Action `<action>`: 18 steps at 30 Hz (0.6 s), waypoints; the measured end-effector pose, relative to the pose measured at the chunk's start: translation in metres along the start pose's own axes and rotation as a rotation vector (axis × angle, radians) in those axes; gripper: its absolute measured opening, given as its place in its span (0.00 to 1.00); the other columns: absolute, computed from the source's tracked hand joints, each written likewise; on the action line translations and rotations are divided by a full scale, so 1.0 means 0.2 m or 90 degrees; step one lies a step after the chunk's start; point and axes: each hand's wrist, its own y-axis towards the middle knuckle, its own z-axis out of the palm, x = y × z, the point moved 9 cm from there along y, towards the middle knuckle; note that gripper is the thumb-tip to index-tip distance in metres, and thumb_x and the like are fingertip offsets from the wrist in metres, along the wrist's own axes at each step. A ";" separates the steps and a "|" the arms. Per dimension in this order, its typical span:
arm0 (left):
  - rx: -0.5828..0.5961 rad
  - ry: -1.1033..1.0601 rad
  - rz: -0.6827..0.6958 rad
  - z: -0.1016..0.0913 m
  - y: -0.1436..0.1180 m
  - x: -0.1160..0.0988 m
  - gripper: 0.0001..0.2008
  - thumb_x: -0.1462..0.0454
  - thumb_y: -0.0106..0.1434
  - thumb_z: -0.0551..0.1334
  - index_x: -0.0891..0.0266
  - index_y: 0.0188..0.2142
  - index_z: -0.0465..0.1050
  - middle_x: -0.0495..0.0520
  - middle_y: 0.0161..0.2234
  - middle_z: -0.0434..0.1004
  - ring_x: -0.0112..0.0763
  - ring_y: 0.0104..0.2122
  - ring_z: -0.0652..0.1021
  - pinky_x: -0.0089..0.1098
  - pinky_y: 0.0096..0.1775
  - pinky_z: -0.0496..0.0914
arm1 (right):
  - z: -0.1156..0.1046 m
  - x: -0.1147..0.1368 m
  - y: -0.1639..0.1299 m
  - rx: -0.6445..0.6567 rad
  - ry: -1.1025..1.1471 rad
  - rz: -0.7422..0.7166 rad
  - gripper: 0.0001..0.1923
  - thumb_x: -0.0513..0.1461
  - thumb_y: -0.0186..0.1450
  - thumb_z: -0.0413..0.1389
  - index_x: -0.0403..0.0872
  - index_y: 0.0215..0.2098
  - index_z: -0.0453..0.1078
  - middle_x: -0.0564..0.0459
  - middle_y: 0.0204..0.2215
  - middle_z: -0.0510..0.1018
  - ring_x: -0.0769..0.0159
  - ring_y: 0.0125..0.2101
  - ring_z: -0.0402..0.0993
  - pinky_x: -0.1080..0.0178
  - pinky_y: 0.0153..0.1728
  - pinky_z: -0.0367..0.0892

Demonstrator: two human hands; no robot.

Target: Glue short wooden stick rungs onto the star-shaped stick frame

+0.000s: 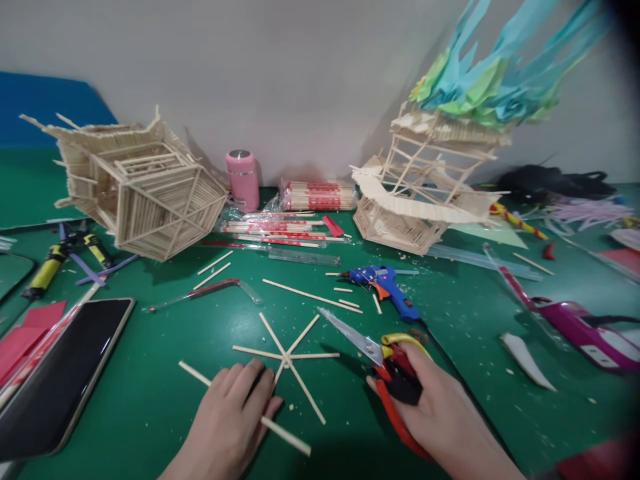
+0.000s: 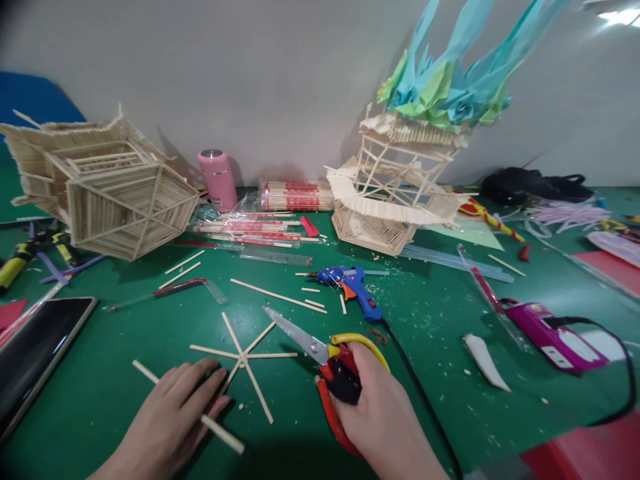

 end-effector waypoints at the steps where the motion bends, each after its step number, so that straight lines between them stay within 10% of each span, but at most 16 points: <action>1: -0.022 -0.006 0.008 -0.02 0.00 -0.02 0.11 0.64 0.65 0.50 0.65 0.38 0.71 0.58 0.34 0.75 0.36 0.31 0.74 0.35 0.32 0.68 | 0.00 0.00 0.00 0.001 0.002 0.001 0.14 0.46 0.56 0.53 0.50 0.38 0.61 0.51 0.32 0.77 0.61 0.31 0.75 0.61 0.31 0.71; 18: -0.190 -0.009 0.032 -0.08 0.07 -0.25 0.21 0.76 0.62 0.41 0.64 0.25 0.70 0.52 0.20 0.66 0.31 0.22 0.63 0.33 0.26 0.56 | -0.11 -0.07 -0.05 -0.112 0.031 0.005 0.17 0.49 0.54 0.56 0.49 0.37 0.63 0.53 0.28 0.78 0.62 0.27 0.76 0.66 0.26 0.71</action>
